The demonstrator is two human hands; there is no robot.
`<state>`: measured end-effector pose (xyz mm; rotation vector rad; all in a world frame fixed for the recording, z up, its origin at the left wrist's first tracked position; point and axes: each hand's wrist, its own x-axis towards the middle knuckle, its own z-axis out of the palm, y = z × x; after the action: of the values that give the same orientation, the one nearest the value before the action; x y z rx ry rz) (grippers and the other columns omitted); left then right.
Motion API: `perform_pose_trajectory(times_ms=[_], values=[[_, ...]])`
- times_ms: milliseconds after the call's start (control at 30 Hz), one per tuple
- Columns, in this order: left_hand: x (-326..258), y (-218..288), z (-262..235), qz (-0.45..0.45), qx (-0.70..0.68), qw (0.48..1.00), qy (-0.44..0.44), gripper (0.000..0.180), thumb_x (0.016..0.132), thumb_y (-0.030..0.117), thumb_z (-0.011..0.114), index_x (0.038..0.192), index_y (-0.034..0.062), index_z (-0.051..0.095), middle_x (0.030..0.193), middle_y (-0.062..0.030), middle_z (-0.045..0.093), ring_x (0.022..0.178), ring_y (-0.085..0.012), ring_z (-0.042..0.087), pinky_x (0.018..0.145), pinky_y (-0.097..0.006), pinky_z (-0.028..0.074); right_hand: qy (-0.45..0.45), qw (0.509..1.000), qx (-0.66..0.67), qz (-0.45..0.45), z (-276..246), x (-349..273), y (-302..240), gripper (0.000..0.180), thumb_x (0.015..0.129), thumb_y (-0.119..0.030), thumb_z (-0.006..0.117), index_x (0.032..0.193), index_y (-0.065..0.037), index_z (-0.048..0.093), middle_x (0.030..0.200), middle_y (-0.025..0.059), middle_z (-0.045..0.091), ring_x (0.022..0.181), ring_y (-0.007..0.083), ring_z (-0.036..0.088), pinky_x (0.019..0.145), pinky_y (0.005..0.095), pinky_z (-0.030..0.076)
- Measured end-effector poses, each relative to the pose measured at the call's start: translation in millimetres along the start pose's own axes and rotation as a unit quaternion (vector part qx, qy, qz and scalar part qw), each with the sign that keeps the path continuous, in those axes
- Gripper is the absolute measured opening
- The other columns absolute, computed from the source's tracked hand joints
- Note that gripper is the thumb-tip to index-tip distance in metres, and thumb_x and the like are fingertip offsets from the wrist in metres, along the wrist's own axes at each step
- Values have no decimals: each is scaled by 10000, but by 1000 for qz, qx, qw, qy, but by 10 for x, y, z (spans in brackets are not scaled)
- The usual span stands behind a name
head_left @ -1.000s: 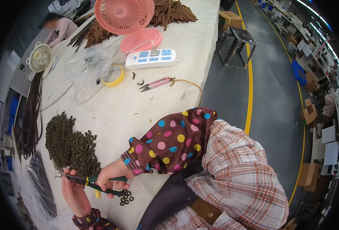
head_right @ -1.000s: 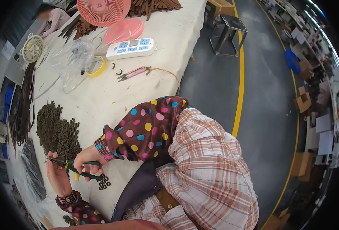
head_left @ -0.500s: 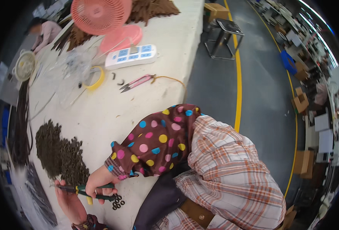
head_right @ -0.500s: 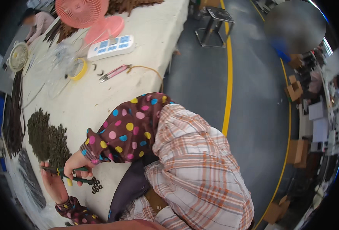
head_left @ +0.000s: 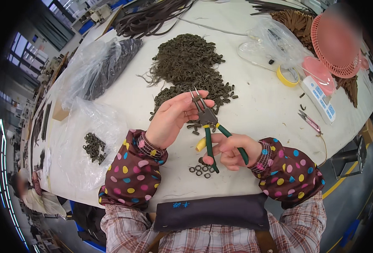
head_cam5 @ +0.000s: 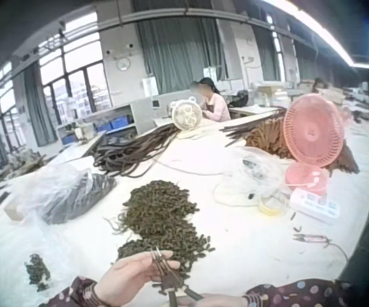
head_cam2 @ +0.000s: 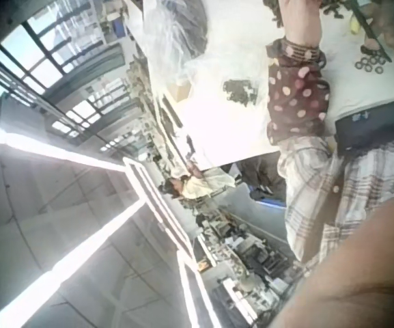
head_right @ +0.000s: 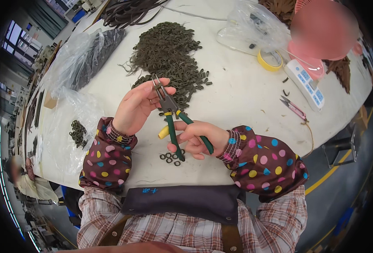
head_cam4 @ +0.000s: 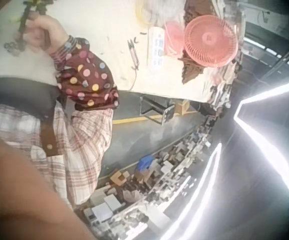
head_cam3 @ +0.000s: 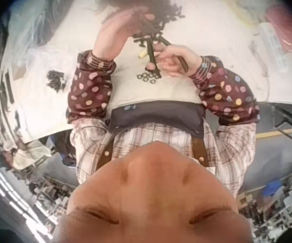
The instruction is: The person assembles small metal rings into a chain or mesh pattern using needle-nose pliers.
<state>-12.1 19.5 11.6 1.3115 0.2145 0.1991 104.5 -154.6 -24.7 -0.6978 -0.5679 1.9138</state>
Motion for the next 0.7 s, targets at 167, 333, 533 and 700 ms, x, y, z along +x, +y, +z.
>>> perform_pose_trajectory(times_ms=[167, 333, 533, 700], values=[[46, -71, 24, -26, 11, 999, 26, 375, 919, 268, 433, 1175, -2, 486, 1062, -110, 606, 924, -141, 562, 853, -298, 405, 13, 1000, 15, 7, -18, 13, 32, 476, 804, -160, 429, 1255, -14, 375, 957, 106, 562, 375, 35, 321, 381, 205, 369], [65, -106, 33, -20, 20, 998, 47, 340, 913, 274, 458, 1133, 19, 512, 1023, -87, 620, 878, -119, 557, 846, -290, 402, 68, 997, -41, -12, -9, 50, 40, 456, 786, -178, 451, 1201, -1, 391, 905, 93, 577, 376, 41, 339, 353, 209, 353], [70, -106, 39, -41, -3, 998, 56, 301, 932, 234, 417, 1140, 41, 520, 1009, -49, 628, 882, -75, 565, 776, -221, 399, 139, 986, -92, -8, -13, 62, 64, 460, 810, -171, 447, 1244, -34, 382, 895, 83, 565, 369, 44, 326, 389, 209, 351], [58, -28, 34, -37, -56, 998, 11, 315, 927, 203, 416, 1184, 37, 490, 1060, -61, 614, 913, -83, 563, 812, -237, 405, 14, 999, 42, 7, -40, 12, 5, 450, 816, -169, 437, 1240, -29, 383, 924, 98, 561, 380, 45, 322, 364, 209, 340]])
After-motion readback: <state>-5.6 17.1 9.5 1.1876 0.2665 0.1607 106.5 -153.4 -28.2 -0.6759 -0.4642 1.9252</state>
